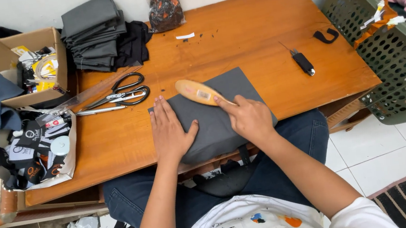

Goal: The person holds a piece of dark gray fabric, folds it, and places it on a wooden table. They then use a wooden brush to repeatedly brush the surface of the fabric.

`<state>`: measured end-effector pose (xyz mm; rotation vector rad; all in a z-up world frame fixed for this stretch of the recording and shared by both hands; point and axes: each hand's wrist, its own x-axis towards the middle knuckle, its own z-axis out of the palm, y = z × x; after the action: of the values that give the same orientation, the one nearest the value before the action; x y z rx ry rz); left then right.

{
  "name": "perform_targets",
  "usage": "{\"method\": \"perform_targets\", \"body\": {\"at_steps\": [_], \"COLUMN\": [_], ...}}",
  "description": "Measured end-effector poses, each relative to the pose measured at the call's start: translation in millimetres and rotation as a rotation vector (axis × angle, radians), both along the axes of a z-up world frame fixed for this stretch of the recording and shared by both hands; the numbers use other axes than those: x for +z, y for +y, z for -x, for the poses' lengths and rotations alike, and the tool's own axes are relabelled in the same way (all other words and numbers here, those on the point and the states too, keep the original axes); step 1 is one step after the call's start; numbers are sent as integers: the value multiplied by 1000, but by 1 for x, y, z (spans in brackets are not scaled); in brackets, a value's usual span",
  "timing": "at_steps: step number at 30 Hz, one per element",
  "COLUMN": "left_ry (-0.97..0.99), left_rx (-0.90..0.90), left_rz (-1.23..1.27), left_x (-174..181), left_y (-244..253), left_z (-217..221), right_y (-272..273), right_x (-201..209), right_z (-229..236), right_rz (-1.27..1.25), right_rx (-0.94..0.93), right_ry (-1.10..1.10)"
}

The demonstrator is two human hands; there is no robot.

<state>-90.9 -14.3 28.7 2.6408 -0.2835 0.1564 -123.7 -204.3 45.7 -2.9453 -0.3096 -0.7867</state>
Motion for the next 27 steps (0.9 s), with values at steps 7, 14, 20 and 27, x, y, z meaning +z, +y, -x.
{"method": "perform_targets", "body": {"at_steps": [7, 14, 20, 27], "left_ry": [27, 56, 68, 85], "left_rx": [-18, -45, -188, -269], "left_rz": [-13, -51, -116, -206], "left_x": [2, 6, 0, 1], "left_y": [1, 3, 9, 19], "left_z": [1, 1, 1, 0], "right_y": [-82, -56, -45, -121], "right_x": [-7, 11, 17, -3], "right_z": [-23, -4, -2, -15], "right_rz": [24, -8, -49, 182], "right_rx": [-402, -222, 286, -318], "right_ry": [111, -43, 4, -65]}}
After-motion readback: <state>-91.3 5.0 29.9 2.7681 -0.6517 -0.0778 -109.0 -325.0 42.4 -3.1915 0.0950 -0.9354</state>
